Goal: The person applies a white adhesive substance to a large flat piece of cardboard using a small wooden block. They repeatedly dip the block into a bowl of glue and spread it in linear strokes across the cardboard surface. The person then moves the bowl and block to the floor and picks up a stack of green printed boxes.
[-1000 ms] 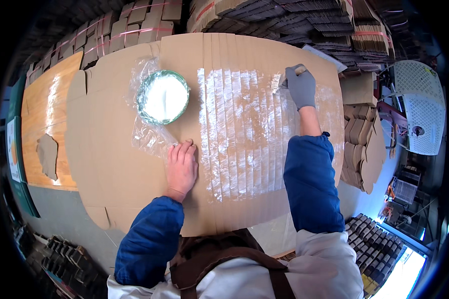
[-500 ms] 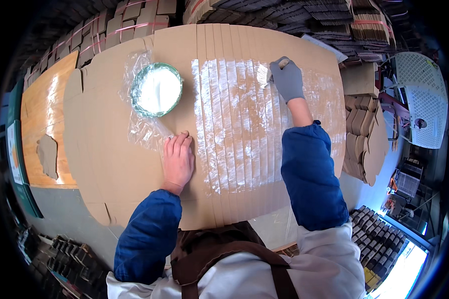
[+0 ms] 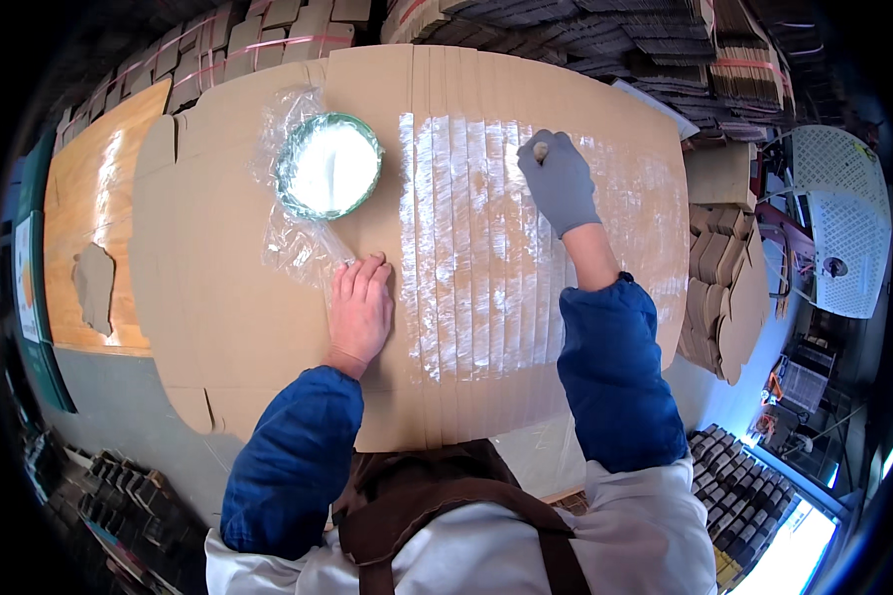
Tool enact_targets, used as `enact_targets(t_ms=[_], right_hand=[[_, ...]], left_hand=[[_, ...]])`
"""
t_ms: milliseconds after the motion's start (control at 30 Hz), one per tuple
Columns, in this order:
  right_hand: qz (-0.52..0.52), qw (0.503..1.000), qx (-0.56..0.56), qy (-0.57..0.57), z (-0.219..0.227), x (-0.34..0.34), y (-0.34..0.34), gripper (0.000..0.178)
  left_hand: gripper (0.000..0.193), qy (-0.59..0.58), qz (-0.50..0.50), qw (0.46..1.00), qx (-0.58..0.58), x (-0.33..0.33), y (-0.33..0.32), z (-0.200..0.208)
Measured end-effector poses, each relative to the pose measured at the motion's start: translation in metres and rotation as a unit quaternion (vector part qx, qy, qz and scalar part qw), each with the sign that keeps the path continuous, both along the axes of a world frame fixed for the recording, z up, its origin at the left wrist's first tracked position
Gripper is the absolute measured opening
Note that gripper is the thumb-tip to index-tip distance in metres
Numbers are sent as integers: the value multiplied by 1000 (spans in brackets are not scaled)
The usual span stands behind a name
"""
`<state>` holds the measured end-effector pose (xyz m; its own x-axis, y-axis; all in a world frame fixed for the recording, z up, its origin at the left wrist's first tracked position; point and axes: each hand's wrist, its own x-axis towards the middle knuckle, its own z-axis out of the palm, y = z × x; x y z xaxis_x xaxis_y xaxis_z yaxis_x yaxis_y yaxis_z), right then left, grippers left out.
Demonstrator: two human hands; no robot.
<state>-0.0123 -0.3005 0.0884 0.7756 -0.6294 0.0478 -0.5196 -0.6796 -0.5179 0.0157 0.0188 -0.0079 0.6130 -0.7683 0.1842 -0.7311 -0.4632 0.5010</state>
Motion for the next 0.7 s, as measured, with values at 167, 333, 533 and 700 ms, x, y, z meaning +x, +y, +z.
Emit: enact_targets(t_ms=[167,333,533,700], right_hand=[[91,996,-8,22,2,30,5,20],[124,992,-1,3,16,46,-7,21],[142,988,1,55,16,74,-1,20],[202,977,68,-10,17,92,22,26]], left_hand=[[43,30,-3,1000,-5,0,-1,7],[47,29,-1,1000,-2,0,2,5],[50,31,-2,999,10,1,2,5],[50,29,2,1000,10,1,4,4]])
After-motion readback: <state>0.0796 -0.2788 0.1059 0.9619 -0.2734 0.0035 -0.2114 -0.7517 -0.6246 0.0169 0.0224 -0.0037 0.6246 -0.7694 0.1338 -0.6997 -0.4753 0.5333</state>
